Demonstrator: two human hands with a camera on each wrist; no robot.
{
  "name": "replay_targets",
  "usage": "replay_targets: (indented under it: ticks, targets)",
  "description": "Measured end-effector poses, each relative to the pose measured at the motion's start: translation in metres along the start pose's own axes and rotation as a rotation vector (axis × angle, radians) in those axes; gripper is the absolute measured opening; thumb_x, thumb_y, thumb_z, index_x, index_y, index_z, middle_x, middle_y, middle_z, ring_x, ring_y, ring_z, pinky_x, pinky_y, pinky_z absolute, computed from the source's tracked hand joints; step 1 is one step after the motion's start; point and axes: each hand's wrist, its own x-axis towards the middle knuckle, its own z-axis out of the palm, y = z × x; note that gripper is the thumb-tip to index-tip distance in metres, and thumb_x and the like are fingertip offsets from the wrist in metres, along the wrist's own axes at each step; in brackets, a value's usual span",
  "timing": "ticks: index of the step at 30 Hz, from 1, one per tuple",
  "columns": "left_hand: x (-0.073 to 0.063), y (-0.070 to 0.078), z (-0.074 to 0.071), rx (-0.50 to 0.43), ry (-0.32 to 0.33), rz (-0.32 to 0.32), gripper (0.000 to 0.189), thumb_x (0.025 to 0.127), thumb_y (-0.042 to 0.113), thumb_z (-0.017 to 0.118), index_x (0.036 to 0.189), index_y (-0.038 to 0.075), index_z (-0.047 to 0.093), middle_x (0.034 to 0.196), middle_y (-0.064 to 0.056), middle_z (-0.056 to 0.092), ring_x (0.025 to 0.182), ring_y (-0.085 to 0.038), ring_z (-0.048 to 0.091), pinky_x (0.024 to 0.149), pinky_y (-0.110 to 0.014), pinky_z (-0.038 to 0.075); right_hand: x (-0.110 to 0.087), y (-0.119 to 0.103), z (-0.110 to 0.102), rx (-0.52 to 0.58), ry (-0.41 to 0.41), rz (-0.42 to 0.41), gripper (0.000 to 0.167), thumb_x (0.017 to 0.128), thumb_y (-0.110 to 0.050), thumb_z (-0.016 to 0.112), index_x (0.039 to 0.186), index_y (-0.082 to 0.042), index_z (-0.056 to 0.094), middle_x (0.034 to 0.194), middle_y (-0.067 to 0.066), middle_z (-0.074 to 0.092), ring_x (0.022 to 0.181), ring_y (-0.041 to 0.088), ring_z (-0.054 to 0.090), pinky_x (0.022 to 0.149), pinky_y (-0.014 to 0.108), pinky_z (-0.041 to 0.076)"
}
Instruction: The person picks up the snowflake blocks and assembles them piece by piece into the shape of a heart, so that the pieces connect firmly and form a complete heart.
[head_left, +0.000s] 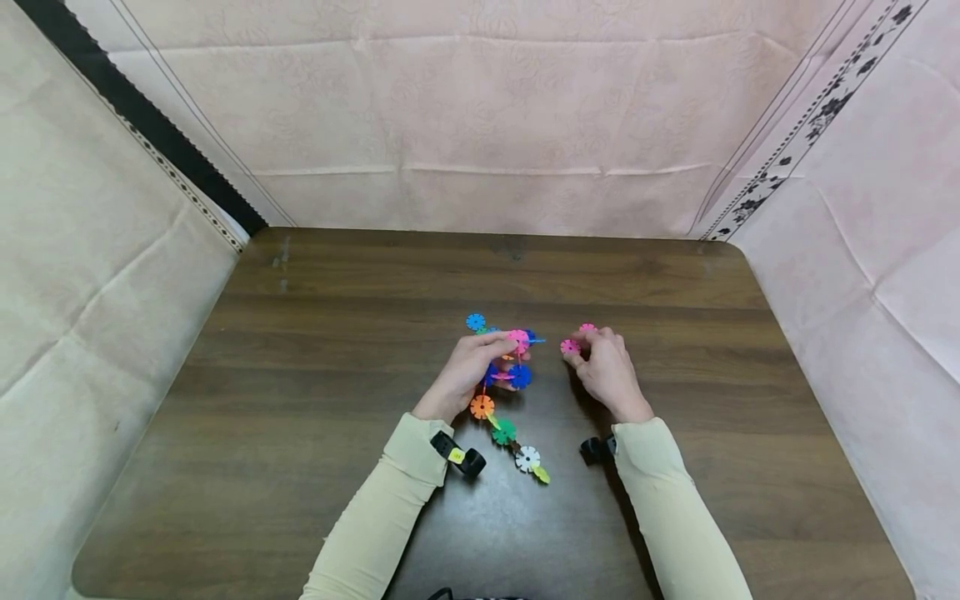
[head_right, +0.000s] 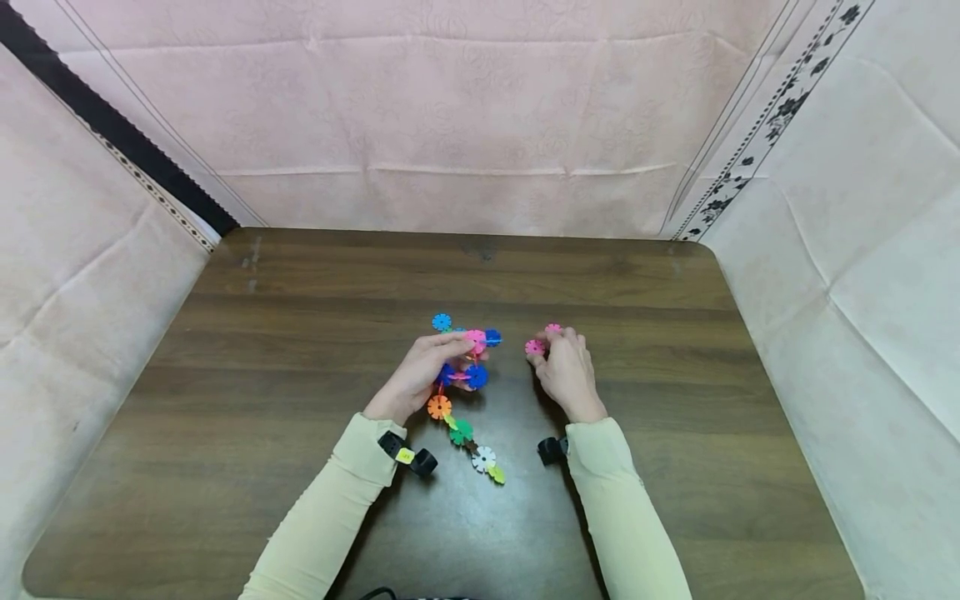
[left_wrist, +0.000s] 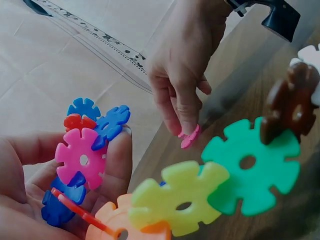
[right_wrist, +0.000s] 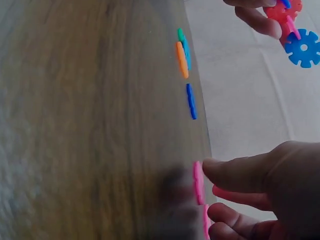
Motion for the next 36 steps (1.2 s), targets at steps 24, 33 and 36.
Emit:
replay_targets:
  ticks: [24,33,36]
  targets:
    - [-0.001,0.003,0.004,-0.035,0.108,-0.022,0.026,0.097,0.026,0.06,0.114,0.01,0.07,0.099,-0.009,0.072,0.074,-0.016,0.059,0.063,-0.029,0.056,0.005,0.006,0.001,0.019,-0.049,0.067,0.029,0.093,-0.023,0.068,0.109,-0.001,0.058,0.103,0.015,0.055,0.096,0.031,0.05,0.082,0.045,0.047]
    - [0.001,0.003,0.004,-0.04,0.124,-0.012,0.024,0.096,0.026,0.06,0.11,0.008,0.071,0.095,-0.009,0.072,0.069,-0.014,0.059,0.061,-0.03,0.057,-0.003,-0.003,-0.007,0.311,-0.054,-0.037,0.026,0.095,-0.029,0.064,0.108,-0.01,0.053,0.086,0.008,0.066,0.073,0.025,0.059,0.062,0.033,0.05]
    - [0.001,0.003,0.005,-0.042,0.122,-0.01,0.025,0.097,0.026,0.06,0.11,0.008,0.07,0.095,-0.009,0.072,0.068,-0.015,0.06,0.062,-0.033,0.058,-0.007,-0.01,-0.012,0.428,-0.061,-0.106,0.031,0.094,-0.031,0.064,0.115,-0.01,0.055,0.088,0.01,0.07,0.079,0.03,0.063,0.065,0.031,0.051]
